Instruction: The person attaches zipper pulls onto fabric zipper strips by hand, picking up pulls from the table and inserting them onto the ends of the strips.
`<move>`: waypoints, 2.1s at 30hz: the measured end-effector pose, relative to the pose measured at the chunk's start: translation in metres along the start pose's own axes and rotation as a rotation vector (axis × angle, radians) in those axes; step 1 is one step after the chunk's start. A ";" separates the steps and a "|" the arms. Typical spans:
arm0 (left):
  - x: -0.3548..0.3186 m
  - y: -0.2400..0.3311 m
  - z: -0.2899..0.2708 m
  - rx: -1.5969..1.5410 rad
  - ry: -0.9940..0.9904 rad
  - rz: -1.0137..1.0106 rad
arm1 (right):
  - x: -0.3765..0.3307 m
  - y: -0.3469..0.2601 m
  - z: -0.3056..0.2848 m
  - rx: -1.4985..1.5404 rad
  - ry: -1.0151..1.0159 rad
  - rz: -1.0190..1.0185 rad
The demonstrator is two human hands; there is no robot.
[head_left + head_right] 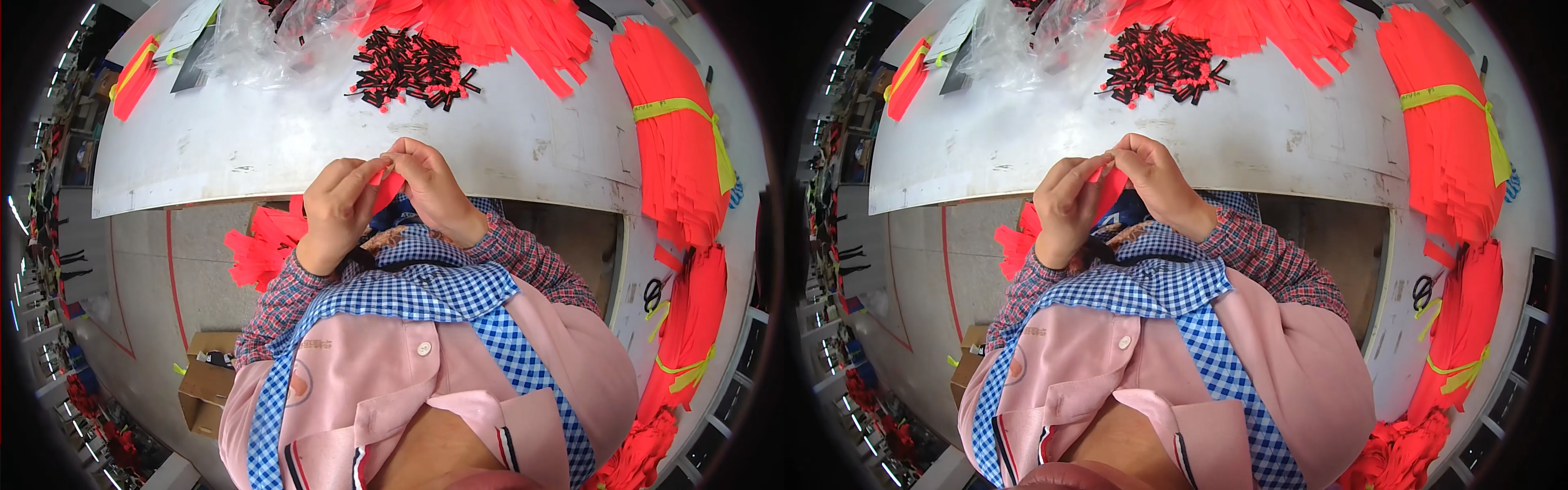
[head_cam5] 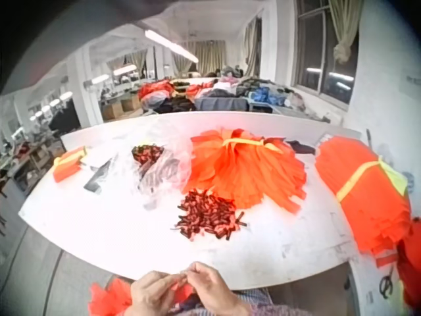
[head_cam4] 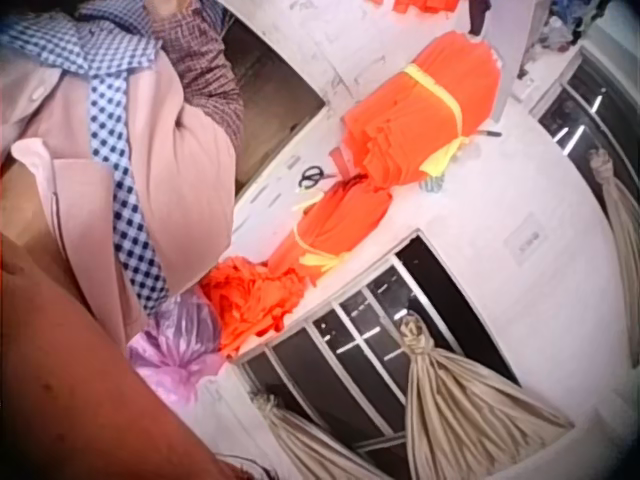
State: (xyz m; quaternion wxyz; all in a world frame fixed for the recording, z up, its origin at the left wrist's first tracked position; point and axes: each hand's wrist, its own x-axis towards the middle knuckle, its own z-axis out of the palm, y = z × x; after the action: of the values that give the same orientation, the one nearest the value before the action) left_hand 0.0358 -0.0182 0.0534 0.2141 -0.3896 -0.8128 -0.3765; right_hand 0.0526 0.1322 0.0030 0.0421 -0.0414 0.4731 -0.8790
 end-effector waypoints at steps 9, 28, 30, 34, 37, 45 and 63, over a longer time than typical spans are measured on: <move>-0.008 -0.011 -0.006 -0.390 -0.126 -0.462 | 0.036 0.006 -0.039 -0.216 -0.043 0.241; -0.010 -0.018 -0.010 -0.524 0.038 -0.654 | 0.107 0.033 -0.133 -0.197 0.280 0.295; -0.009 -0.021 -0.007 -0.495 0.018 -0.633 | 0.081 0.010 -0.104 0.270 0.130 0.217; -0.007 -0.022 0.000 -0.506 0.041 -0.600 | 0.038 -0.025 -0.038 0.340 0.057 0.111; -0.004 -0.017 0.002 -0.522 0.043 -0.551 | 0.019 -0.029 -0.012 -0.221 -0.015 -0.271; -0.009 -0.017 0.002 -0.499 0.051 -0.508 | 0.015 -0.021 0.002 -0.714 0.042 -0.551; 0.000 -0.013 -0.019 -0.606 0.027 -0.582 | -0.024 -0.132 -0.008 -0.744 -0.492 -0.138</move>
State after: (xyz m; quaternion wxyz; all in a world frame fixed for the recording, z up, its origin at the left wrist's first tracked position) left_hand 0.0268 -0.0381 0.0597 -0.0147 -0.1839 -0.7386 -0.6484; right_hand 0.0711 0.2141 0.1081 0.0770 -0.2930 0.7291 -0.6137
